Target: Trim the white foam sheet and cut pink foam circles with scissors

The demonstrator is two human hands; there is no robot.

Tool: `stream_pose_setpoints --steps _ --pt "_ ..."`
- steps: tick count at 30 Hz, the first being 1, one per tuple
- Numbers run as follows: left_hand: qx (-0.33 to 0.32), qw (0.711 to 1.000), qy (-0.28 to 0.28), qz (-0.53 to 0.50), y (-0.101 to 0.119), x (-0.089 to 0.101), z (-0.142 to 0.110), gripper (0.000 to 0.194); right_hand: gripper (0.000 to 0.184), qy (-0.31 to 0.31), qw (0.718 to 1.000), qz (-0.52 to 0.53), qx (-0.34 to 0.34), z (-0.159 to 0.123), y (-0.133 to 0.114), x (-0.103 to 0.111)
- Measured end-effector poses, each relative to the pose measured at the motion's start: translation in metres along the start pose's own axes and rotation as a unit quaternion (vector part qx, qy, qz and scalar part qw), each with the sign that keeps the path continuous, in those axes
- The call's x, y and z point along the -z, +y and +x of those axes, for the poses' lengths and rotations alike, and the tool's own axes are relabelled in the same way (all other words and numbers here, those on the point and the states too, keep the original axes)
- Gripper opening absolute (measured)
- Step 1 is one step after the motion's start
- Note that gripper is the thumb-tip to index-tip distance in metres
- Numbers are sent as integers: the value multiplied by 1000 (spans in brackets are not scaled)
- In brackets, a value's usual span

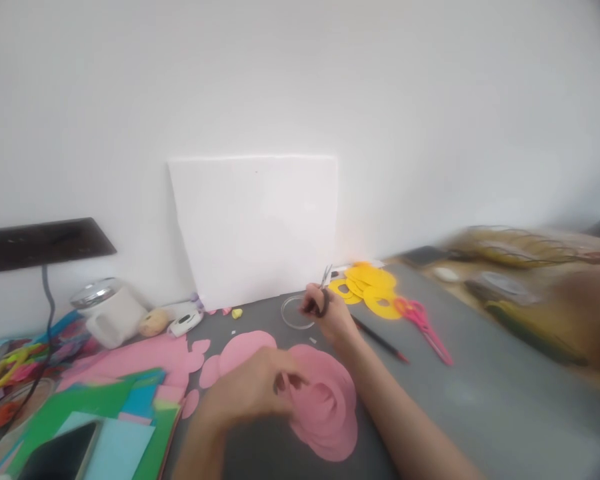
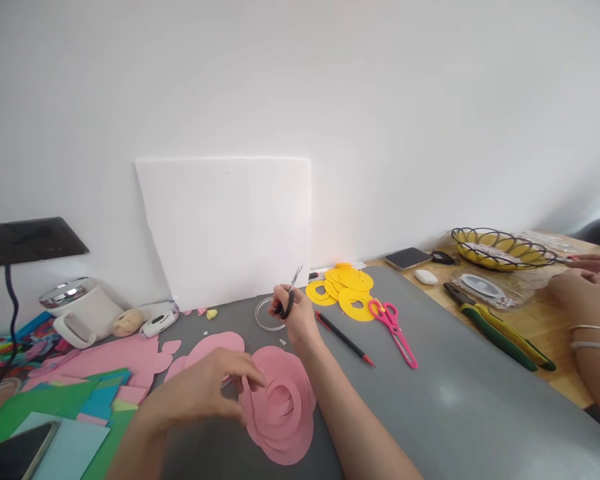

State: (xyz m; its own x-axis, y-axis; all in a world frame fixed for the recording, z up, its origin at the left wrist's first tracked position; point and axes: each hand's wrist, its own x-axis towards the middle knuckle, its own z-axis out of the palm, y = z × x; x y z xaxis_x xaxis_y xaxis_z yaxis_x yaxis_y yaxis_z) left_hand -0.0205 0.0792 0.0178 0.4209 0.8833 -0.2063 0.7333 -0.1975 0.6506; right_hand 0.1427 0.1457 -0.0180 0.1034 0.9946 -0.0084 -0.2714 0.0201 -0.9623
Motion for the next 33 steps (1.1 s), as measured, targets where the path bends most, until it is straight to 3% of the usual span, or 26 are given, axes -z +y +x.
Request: stream_pose_setpoints --steps 2,4,5,8,12,22,29,33 --pt "-2 1000 -13 -9 -13 5 4 8 30 -1 1000 1 -4 -1 0 -1" --pt "78 994 25 70 -27 8 8 11 30 -1 1000 4 -10 -2 1 -4" --pt "128 983 27 130 -33 9 10 18 30 -3 1000 6 -14 -3 1 -5" --pt "177 963 30 200 -48 5 14 45 29 -13 1000 10 -24 -5 3 -9" --pt "175 961 26 212 -52 0 16 50 30 -34 998 20 -39 -7 7 -12" --pt "200 965 14 171 -46 16 4 25 29 -69 994 56 -67 -4 21 -12" --pt "180 966 19 185 -56 7 12 33 28 -85 992 59 -78 -5 22 -13" --pt "177 966 17 187 -52 8 10 24 24 -88 991 61 -77 -5 22 -12"
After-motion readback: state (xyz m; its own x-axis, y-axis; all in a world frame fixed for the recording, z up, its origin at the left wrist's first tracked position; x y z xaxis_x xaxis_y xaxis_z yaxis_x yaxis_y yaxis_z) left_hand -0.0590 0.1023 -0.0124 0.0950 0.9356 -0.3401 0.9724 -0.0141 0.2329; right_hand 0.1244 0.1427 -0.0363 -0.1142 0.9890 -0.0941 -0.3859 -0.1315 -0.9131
